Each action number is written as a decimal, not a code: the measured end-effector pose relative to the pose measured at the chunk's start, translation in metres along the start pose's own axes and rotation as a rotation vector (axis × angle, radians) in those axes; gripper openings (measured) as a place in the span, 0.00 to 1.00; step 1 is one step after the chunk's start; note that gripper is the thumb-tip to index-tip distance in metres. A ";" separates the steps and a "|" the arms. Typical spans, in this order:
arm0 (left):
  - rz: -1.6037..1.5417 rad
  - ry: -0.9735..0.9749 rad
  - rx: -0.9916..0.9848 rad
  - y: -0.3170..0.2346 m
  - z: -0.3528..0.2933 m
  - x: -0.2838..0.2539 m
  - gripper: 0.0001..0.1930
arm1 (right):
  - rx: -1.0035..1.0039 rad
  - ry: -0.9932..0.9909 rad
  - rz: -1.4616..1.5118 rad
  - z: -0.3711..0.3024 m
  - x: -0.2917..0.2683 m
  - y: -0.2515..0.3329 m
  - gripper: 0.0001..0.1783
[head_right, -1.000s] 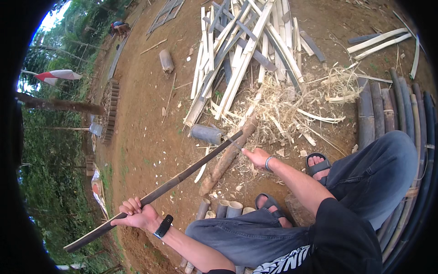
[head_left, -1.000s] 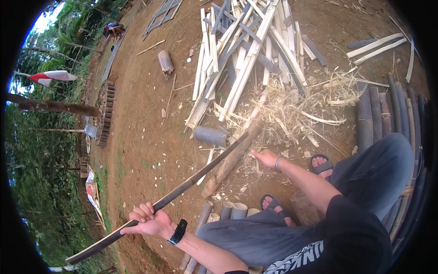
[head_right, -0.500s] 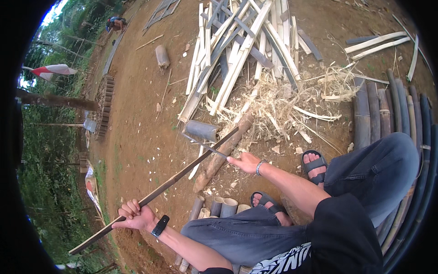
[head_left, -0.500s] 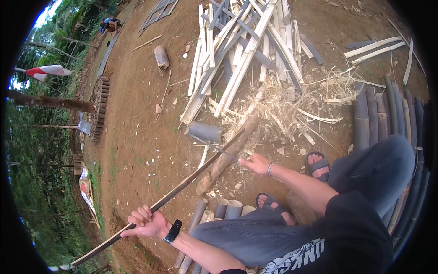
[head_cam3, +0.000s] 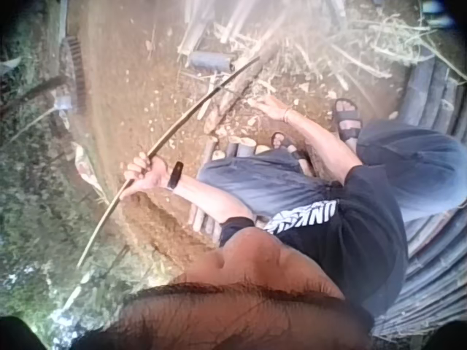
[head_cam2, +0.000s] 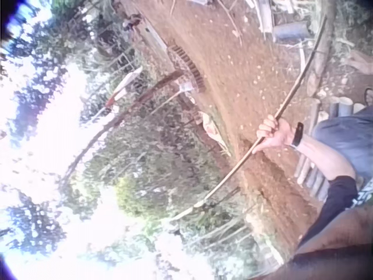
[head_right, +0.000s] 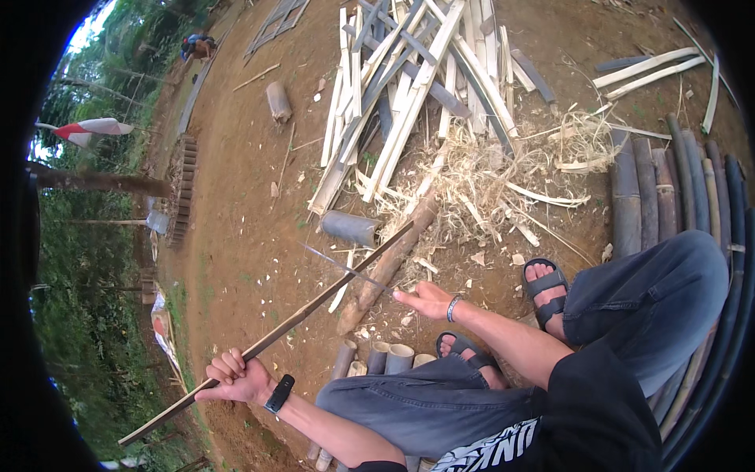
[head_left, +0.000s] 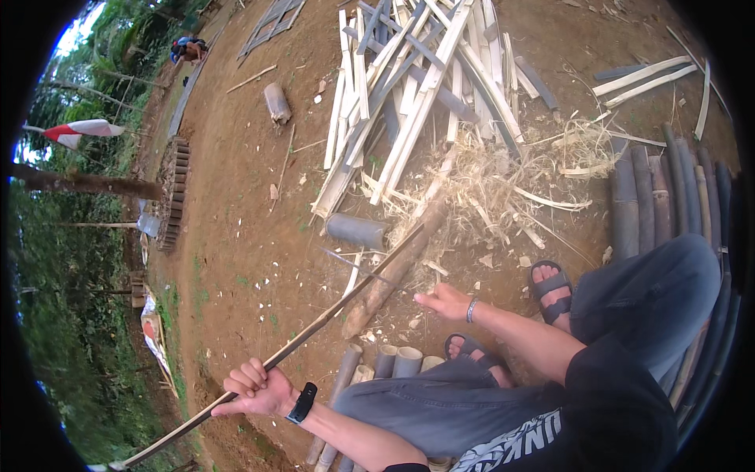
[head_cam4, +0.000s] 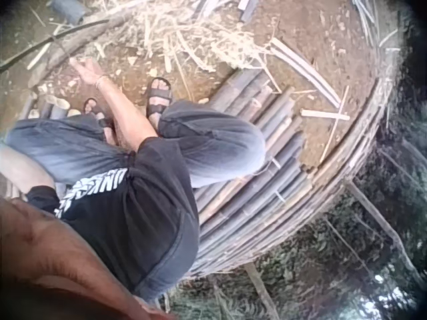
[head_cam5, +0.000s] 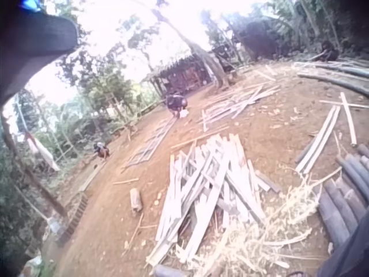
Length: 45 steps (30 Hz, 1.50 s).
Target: The person uses a knife to shave and smooth pieces of split bamboo while sitting on the ground.
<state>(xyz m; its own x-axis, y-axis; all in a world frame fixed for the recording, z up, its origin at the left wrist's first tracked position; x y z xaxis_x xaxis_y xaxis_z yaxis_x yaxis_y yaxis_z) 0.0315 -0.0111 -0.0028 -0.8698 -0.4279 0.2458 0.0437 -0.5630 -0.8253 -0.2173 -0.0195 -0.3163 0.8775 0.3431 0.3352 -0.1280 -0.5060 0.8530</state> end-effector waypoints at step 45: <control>-0.033 0.104 0.018 -0.008 0.002 0.024 0.35 | -0.078 0.168 0.004 -0.024 0.054 0.086 0.38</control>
<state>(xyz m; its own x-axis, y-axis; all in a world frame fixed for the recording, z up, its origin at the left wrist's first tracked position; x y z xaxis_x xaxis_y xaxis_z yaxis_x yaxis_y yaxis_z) 0.0117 -0.0180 0.0109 -0.9173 -0.3333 0.2179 0.0219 -0.5885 -0.8082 -0.1922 -0.0254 -0.2156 0.7880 0.4722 0.3951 -0.1723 -0.4470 0.8778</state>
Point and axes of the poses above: each hand's wrist, its own z-axis towards the middle knuckle, its own x-axis out of the palm, y = z × x, the point moved 4 cm from there along z, towards the middle knuckle, and after that the axes turned 15 degrees about z, right-handed, at the moved point
